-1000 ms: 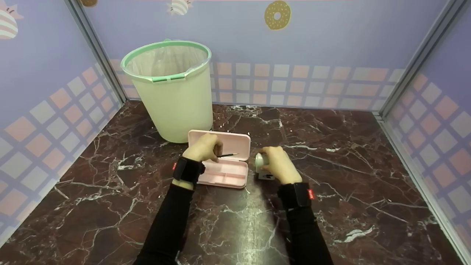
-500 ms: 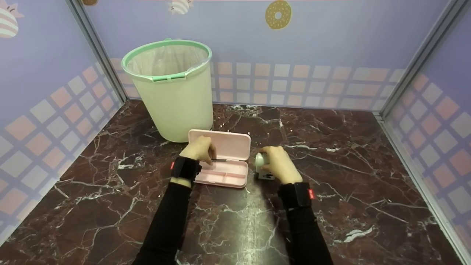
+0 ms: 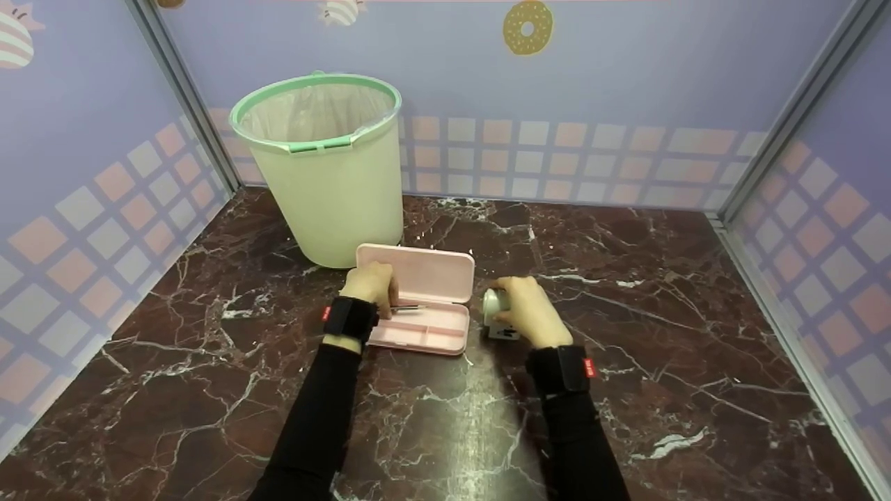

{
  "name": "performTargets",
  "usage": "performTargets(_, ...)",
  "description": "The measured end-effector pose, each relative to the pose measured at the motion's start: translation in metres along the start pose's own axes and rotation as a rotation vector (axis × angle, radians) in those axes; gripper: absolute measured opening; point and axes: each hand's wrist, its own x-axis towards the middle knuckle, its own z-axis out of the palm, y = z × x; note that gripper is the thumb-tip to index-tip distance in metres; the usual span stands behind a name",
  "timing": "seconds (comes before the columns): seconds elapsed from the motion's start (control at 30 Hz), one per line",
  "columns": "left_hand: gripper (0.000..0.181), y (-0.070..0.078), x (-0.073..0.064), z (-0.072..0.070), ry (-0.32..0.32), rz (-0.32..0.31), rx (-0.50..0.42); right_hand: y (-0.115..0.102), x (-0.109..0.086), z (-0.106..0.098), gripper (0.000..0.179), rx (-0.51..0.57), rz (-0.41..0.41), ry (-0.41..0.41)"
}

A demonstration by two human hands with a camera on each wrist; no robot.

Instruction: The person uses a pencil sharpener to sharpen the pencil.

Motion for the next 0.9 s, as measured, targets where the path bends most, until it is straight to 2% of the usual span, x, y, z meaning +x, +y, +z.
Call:
performTargets(0.17,0.028,0.003,-0.003,0.001,0.02,-0.015,0.048,0.0,0.0,0.0,0.046,0.003,0.008,-0.003)
performTargets(0.4,0.025,0.004,-0.009,0.003,0.06,-0.01,0.098,-0.001,0.001,0.002,0.047,-0.004,0.015,0.007)
performTargets(0.57,0.027,0.009,-0.012,0.005,0.127,0.043,0.136,0.0,0.0,0.001,0.045,-0.015,-0.002,0.016)
performTargets(0.67,0.025,0.008,-0.015,0.006,0.143,0.075,0.153,0.0,0.0,0.0,0.045,-0.014,0.006,0.007)
performTargets(0.83,0.016,-0.003,-0.02,-0.002,0.128,0.093,0.102,-0.001,0.001,0.001,0.047,-0.002,0.038,-0.02)
performTargets(0.9,0.019,-0.01,-0.023,-0.009,0.123,0.085,0.063,-0.001,0.001,0.001,0.047,-0.001,0.037,-0.022)
